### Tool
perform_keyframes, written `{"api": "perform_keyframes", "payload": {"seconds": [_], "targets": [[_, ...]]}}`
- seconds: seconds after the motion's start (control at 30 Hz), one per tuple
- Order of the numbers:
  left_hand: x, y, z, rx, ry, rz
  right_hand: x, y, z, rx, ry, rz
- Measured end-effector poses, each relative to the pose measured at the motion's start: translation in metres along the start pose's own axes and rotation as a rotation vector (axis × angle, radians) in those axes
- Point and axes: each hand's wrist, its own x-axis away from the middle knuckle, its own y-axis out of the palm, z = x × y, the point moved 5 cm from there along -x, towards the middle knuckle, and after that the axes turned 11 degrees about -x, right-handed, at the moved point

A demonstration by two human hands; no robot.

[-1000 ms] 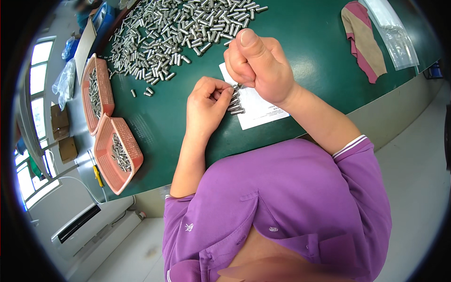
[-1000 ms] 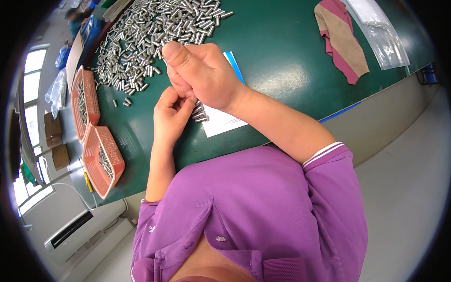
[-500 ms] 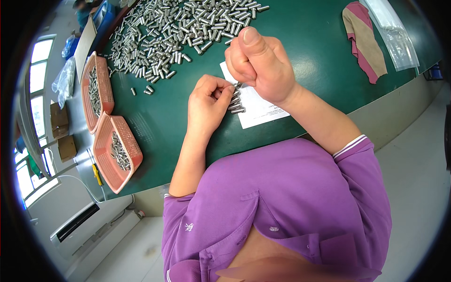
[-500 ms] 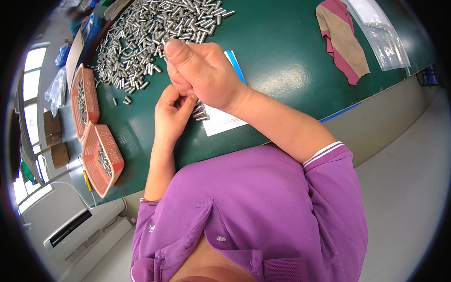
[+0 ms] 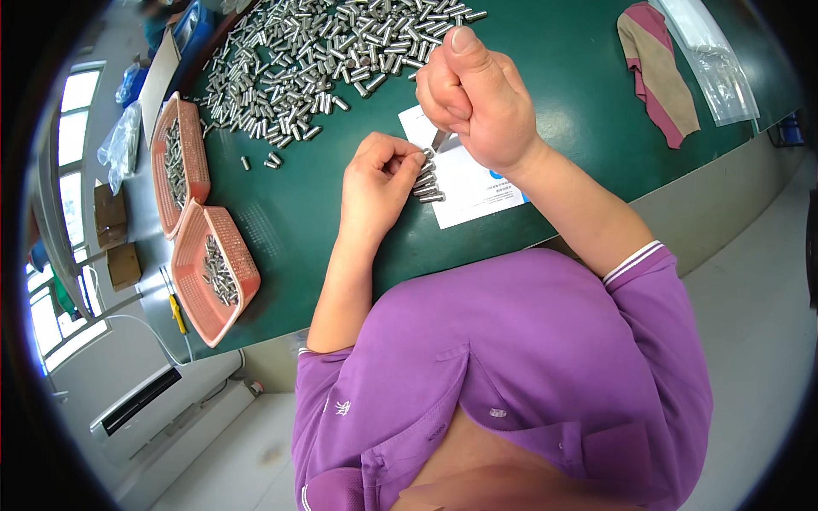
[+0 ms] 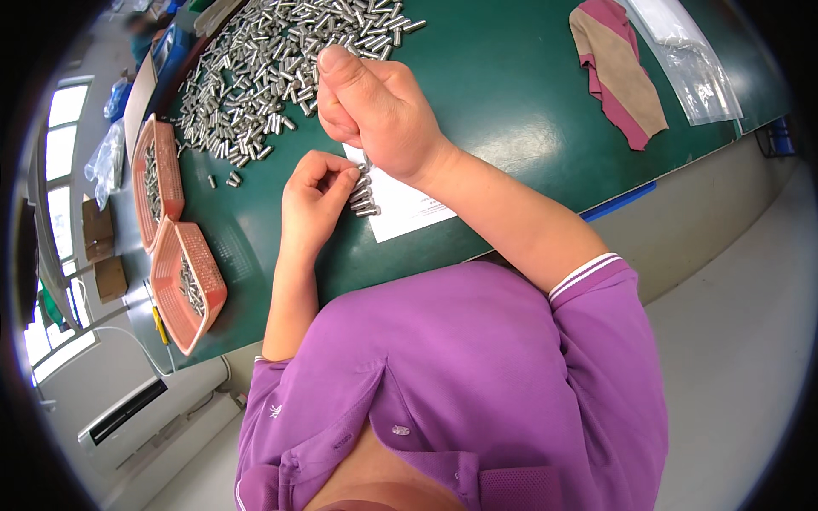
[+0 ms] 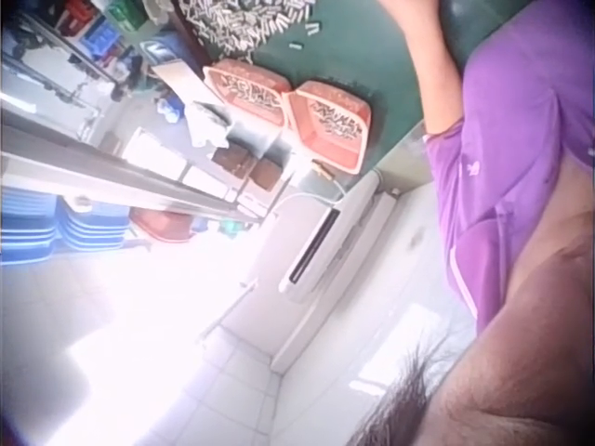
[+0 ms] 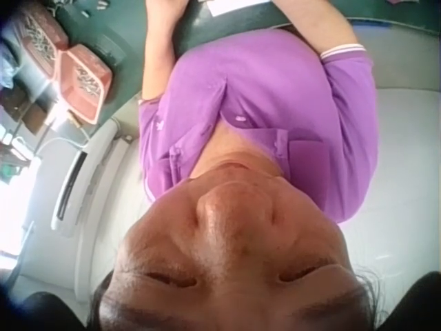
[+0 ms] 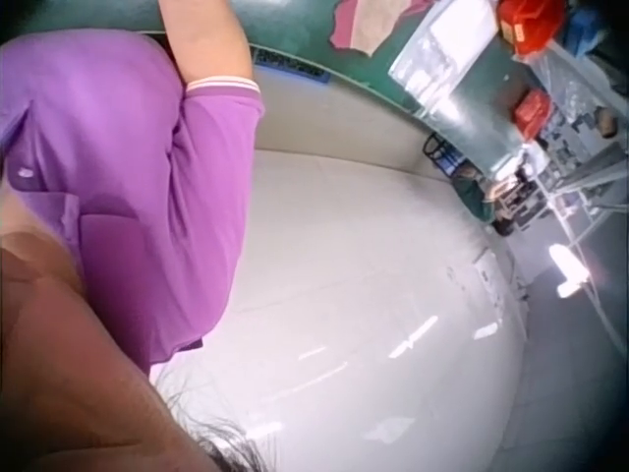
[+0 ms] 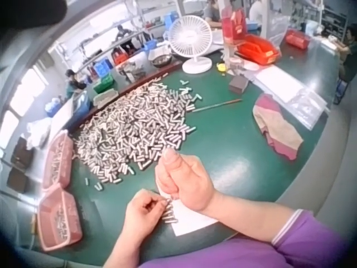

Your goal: The person sorts small cylindrical metal components by hand, placing them into trays or onto a sorting card.

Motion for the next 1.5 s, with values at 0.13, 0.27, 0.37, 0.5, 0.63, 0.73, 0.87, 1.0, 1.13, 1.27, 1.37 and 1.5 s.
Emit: {"api": "perform_keyframes", "payload": {"seconds": [0.13, 0.27, 0.37, 0.5, 0.63, 0.73, 0.87, 1.0, 1.13, 1.27, 1.37, 1.5], "targets": [[-0.001, 0.0, 0.001, -0.023, 0.007, 0.001, 0.003, 0.003, 0.003, 0.01, 0.029, -0.014], [0.0, -0.001, 0.003, -0.051, -0.009, 0.002, 0.004, 0.005, 0.006, -0.003, 0.029, -0.037], [-0.001, 0.0, 0.001, 0.011, -0.002, 0.008, 0.006, 0.008, 0.011, 0.013, 0.085, -0.023], [-0.002, -0.003, 0.003, -0.047, -0.002, -0.015, 0.001, 0.007, 0.015, 0.07, 0.041, -0.036], [0.0, -0.006, 0.002, -0.045, 0.024, -0.096, 0.003, 0.0, 0.008, 0.04, 0.04, 0.004], [0.003, -0.004, 0.002, -0.029, 0.034, -0.12, 0.004, 0.003, 0.004, 0.021, 0.064, 0.002], [0.002, -0.003, 0.005, -0.047, 0.001, -0.1, 0.006, 0.003, 0.006, 0.029, 0.055, 0.007], [0.003, 0.003, -0.007, 0.059, -0.051, -0.087, 0.008, 0.006, 0.006, 0.008, 0.075, 0.006], [0.004, 0.003, -0.005, 0.02, -0.101, -0.077, 0.009, 0.006, 0.006, -0.005, 0.074, 0.032], [0.004, 0.001, -0.002, -0.038, -0.133, -0.075, 0.01, 0.005, 0.003, -0.009, 0.045, 0.004], [0.004, 0.003, -0.007, 0.013, -0.146, -0.092, 0.01, 0.007, 0.005, 0.003, 0.07, 0.018], [0.004, 0.003, -0.011, 0.039, -0.15, -0.082, 0.01, 0.007, 0.005, -0.019, 0.084, 0.002]]}}
